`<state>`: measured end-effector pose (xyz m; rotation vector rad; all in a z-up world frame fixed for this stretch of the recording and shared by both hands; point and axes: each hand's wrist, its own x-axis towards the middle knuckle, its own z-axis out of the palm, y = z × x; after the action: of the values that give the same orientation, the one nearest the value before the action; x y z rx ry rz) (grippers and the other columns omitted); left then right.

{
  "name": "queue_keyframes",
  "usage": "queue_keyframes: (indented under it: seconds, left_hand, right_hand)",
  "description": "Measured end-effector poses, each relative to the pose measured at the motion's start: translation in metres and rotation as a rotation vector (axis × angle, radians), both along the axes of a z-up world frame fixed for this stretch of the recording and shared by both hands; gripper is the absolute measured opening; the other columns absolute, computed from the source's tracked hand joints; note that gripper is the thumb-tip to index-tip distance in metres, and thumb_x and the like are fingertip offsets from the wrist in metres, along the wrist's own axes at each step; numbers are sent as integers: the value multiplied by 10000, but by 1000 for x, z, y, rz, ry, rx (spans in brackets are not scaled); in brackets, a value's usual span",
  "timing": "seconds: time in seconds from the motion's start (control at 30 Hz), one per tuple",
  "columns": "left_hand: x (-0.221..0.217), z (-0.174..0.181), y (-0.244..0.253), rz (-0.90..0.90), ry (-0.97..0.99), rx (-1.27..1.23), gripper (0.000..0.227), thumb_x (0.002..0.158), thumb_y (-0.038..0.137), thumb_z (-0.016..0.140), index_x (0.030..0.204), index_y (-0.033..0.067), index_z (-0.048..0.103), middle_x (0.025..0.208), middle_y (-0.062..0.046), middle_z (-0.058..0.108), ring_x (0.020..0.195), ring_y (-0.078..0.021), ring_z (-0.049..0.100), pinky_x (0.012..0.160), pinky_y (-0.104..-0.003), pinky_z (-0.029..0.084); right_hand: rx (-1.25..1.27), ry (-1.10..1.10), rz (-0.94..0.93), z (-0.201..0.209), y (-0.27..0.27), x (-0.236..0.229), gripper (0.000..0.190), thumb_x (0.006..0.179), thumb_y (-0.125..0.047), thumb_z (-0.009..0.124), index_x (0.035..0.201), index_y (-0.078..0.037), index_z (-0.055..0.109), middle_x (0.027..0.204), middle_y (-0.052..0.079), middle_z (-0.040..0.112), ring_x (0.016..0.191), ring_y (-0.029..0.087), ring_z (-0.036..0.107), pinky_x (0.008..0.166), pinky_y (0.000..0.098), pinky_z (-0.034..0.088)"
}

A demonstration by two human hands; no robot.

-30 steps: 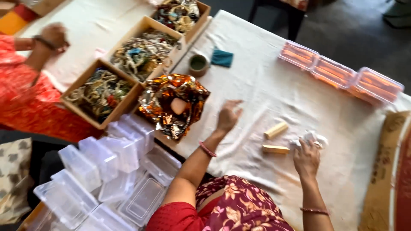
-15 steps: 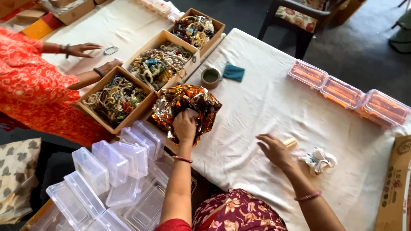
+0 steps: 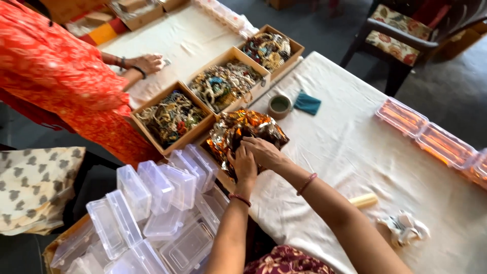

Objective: Wrapping small wooden blocks in gold and silver foil and organizing them into plastic containers at a workstation.

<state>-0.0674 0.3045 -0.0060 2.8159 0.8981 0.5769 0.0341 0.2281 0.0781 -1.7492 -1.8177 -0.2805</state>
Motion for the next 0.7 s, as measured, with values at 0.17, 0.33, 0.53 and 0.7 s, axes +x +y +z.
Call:
queue_keyframes:
  seconds: [0.17,0.33,0.53,0.7]
  left_hand:
    - [-4,19,0,5,-18,-69,433,1010,102,533,1440,80,495,1434,-92,501,1372,-222,461,1239,-608,88]
    - [-1,16,1,-7,-6,26,469,973,124,539,1436,84,475,1399,-81,495,1359,-220,430,1197,-652,18]
    - [-7,33,-6,-48,48,-108,449,938,270,619,1350,129,509,1279,-56,530,1271,-194,478,1166,-693,-4]
    - [-9,12,-5,-124,-154,46,271,1024,131,602,1281,217,593,1247,34,625,1202,-153,595,1260,-631,68]
  right_hand:
    - [-448,-36,-78,25,44,0,622,861,-19,610,1466,-55,467,1567,159,421,1022,328,686,800,405,588]
    - [-479,-139,-28,8,48,10,624,832,-21,632,1438,-52,490,1434,178,523,997,333,691,754,415,600]
    - [-313,-129,-178,-22,32,28,140,888,-65,625,1026,-53,649,1061,112,658,993,290,695,832,383,611]
    - [54,283,-430,6,7,20,23,955,-69,610,975,-59,609,1147,143,678,956,319,683,727,434,575]
